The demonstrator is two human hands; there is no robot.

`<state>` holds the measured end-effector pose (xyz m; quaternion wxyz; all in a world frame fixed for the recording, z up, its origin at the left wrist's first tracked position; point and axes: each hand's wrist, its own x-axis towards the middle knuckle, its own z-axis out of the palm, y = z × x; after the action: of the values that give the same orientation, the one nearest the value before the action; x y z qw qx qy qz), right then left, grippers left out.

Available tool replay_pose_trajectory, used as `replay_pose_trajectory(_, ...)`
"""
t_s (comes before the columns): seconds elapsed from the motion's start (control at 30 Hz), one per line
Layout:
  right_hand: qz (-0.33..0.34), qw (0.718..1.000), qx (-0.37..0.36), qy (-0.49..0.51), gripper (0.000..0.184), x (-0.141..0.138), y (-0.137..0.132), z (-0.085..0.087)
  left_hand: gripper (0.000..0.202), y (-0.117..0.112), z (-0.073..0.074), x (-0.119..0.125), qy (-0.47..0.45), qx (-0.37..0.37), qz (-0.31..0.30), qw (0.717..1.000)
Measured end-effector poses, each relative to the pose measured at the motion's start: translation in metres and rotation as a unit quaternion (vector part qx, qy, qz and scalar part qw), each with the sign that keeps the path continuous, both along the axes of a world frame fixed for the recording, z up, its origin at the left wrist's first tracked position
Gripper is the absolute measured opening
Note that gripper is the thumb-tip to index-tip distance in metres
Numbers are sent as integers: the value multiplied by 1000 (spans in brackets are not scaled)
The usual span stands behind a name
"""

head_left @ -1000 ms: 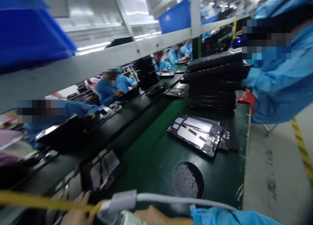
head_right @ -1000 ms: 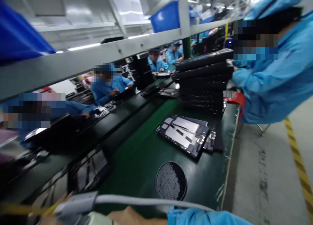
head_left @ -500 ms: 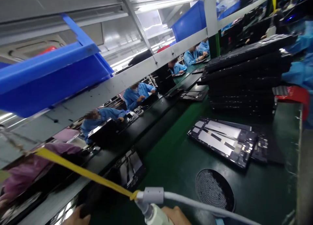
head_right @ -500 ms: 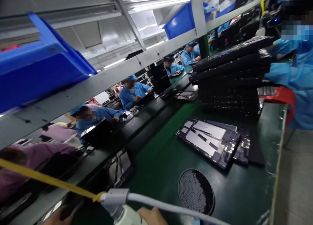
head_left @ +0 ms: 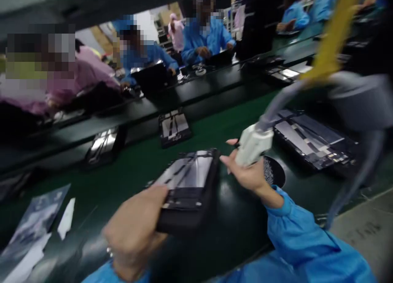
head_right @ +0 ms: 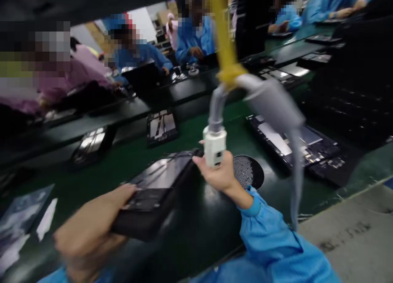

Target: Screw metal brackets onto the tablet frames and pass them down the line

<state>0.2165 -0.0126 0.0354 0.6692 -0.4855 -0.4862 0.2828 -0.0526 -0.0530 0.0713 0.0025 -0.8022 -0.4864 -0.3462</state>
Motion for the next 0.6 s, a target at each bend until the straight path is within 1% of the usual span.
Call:
replay_pose_trajectory(0.07,-26,1000,13,-8,23,8,-3,5,42,-33,-18,27,61,56,-59,995)
replay_pose_trajectory(0.1,-37,999,24,-12,22,11,-5,6,43,-49,-24,41,102,78,-77,989)
replay_pose_trajectory(0.13,-46,998,35,-17,24,13,-7,6,43,-63,-28,54,141,84,-77,983)
replay_pose_trajectory(0.17,-51,997,45,-20,27,14,-8,6,41,-76,-31,65,174,73,-75,979)
replay_pose_trajectory(0.2,-57,997,56,-22,31,15,-9,4,39,-85,-34,72,195,45,-73,977)
replay_pose_trajectory(0.23,-60,996,66,-27,34,16,-8,3,36,-92,-36,75,202,12,-78,976)
replay_pose_trajectory(0.27,-60,995,73,-34,35,17,-8,1,33,-95,-38,73,192,-19,-84,978)
replay_pose_trajectory(0.3,-60,994,78,-41,35,17,-7,-1,31,-96,-41,65,170,-42,-79,981)
replay_pose_trajectory(0.33,-57,994,81,-50,35,17,-5,-3,28,-94,-44,52,142,-61,-59,986)
replay_pose_trajectory(0.37,-52,994,82,-56,36,18,-5,-4,24,-90,-46,35,109,-75,-19,991)
replay_pose_trajectory(0.4,-44,994,81,-61,38,18,-4,-4,21,-84,-49,16,80,-90,39,992)
replay_pose_trajectory(0.47,-38,994,83,-63,40,18,-5,-3,19,-70,-56,-21,41,-147,154,976)
replay_pose_trajectory(0.5,-42,994,83,-64,41,17,-6,-2,20,-63,-59,-36,28,-183,194,963)
replay_pose_trajectory(0.53,-46,993,81,-66,41,17,-6,0,21,-57,-63,-47,13,-217,220,951)
replay_pose_trajectory(0.6,-52,994,69,-70,41,17,-8,2,24,-47,-69,-59,-16,-271,238,932)
